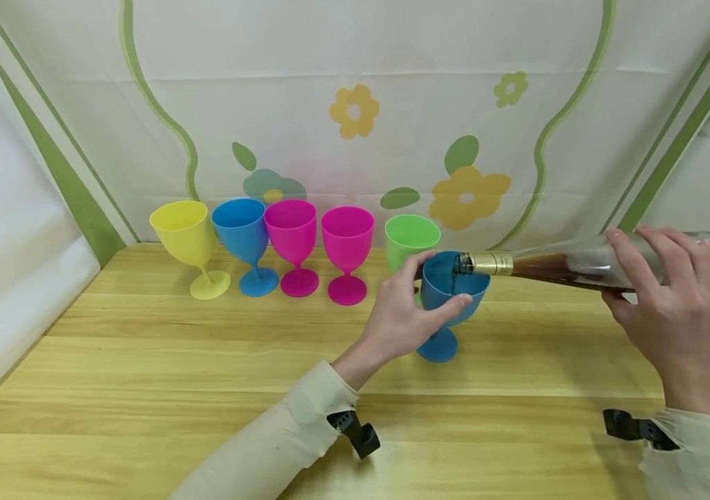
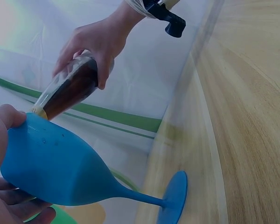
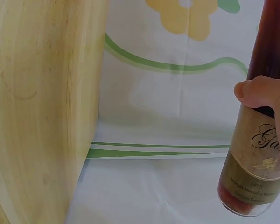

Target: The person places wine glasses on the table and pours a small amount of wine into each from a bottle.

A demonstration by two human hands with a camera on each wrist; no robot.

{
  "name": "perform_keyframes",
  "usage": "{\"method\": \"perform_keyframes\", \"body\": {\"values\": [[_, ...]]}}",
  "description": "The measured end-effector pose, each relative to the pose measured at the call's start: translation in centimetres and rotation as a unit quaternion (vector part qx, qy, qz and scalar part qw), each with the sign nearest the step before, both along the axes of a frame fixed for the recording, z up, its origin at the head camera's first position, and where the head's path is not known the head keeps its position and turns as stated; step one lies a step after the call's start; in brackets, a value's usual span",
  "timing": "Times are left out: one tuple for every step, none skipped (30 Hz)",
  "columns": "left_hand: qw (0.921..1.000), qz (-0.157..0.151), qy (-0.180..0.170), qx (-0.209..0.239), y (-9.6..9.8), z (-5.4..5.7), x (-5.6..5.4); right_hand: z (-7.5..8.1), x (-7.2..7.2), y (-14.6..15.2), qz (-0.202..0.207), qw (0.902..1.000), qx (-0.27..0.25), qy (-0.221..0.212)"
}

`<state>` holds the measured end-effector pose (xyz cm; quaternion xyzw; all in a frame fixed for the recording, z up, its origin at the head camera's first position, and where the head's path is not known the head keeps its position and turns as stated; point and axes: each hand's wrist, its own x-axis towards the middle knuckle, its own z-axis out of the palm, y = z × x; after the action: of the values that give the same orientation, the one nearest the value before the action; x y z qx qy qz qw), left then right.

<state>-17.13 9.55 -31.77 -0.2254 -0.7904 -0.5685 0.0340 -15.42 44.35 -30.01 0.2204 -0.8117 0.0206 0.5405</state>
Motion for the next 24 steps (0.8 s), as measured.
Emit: {"method": "perform_keyframes", "body": {"values": [[1.0000, 0.002, -0.001, -0.001, 0.0, 0.0, 0.0, 0.0, 0.0, -0.1, -0.001, 1.0000, -0.001, 0.005], [1.0000, 0.005, -0.001, -0.005, -0.1, -0.1, 0.0, 0.0, 0.0, -0.3, -0.005, 1.0000, 0.001, 0.005], [0.9999, 0.008, -0.002, -0.009, -0.2, -0.1, 0.1, -0.1, -0.1, -0.5, -0.009, 0.9999, 0.004, 0.004], [0.9999, 0.011, -0.002, -0.012, -0.3, -0.2, 0.1, -0.1, -0.1, -0.6, -0.013, 0.9999, 0.008, 0.005], [0.9998, 0.014, -0.002, -0.014, -0.4, -0.3, 0.1, -0.2, -0.2, -0.8, -0.016, 0.9998, 0.011, 0.005], [0.9997, 0.016, -0.002, -0.016, -0.5, -0.3, 0.1, -0.3, -0.2, -0.9, -0.019, 0.9997, 0.013, 0.005], [0.9997, 0.017, -0.002, -0.017, -0.5, -0.4, 0.1, -0.3, -0.2, -1.0, -0.024, 0.9996, 0.017, 0.005], [0.9997, 0.017, -0.001, -0.017, -0.5, -0.4, 0.1, -0.3, -0.2, -1.0, -0.025, 0.9995, 0.018, 0.003], [0.9997, 0.016, 0.000, -0.016, -0.5, -0.4, 0.1, -0.3, -0.3, -0.9, -0.023, 0.9996, 0.016, 0.004], [0.9998, 0.014, 0.000, -0.014, -0.4, -0.4, 0.1, -0.3, -0.3, -0.9, -0.020, 0.9997, 0.012, 0.006], [0.9998, 0.012, 0.000, -0.012, -0.3, -0.4, 0.1, -0.3, -0.3, -0.9, -0.016, 0.9998, 0.009, 0.006], [0.9999, 0.012, -0.001, -0.012, -0.3, -0.3, 0.1, -0.3, -0.3, -0.8, -0.014, 0.9999, 0.005, 0.008], [0.9999, 0.011, -0.002, -0.012, -0.2, -0.3, 0.1, -0.3, -0.3, -0.7, -0.011, 0.9999, 0.003, 0.009], [0.9999, 0.010, -0.003, -0.010, -0.1, -0.3, 0.1, -0.2, -0.2, -0.7, -0.009, 0.9999, 0.002, 0.006], [0.9999, 0.009, -0.004, -0.009, -0.1, -0.3, 0.0, -0.2, -0.2, -0.6, -0.005, 1.0000, 0.002, 0.004], [0.9999, 0.009, -0.005, -0.008, 0.0, -0.2, 0.0, -0.2, -0.2, -0.5, -0.002, 1.0000, 0.002, 0.002], [0.9999, 0.008, -0.006, -0.006, 0.0, -0.2, 0.0, -0.2, -0.2, -0.4, 0.002, 1.0000, 0.002, 0.000], [0.9999, 0.008, -0.007, -0.006, 0.1, -0.2, 0.0, -0.2, -0.2, -0.3, 0.006, 1.0000, 0.002, -0.002], [0.9999, 0.007, -0.007, -0.005, 0.1, -0.2, 0.0, -0.2, -0.2, -0.2, 0.010, 0.9999, 0.002, -0.002], [0.9999, 0.007, -0.007, -0.005, 0.2, -0.2, 0.1, -0.2, -0.2, -0.1, 0.014, 0.9999, 0.002, -0.002], [0.9999, 0.007, -0.008, -0.005, 0.2, -0.3, 0.1, -0.2, -0.3, -0.1, 0.019, 0.9998, 0.000, -0.001], [0.9999, 0.006, -0.008, -0.005, 0.3, -0.3, 0.1, -0.2, -0.3, 0.0, 0.021, 0.9998, 0.000, 0.000], [0.9999, 0.006, -0.008, -0.005, 0.3, -0.3, 0.1, -0.3, -0.3, 0.1, 0.022, 0.9998, 0.000, 0.001], [0.9999, 0.005, -0.008, -0.005, 0.4, -0.3, 0.1, -0.3, -0.3, 0.2, 0.023, 0.9997, -0.001, 0.003]]}}
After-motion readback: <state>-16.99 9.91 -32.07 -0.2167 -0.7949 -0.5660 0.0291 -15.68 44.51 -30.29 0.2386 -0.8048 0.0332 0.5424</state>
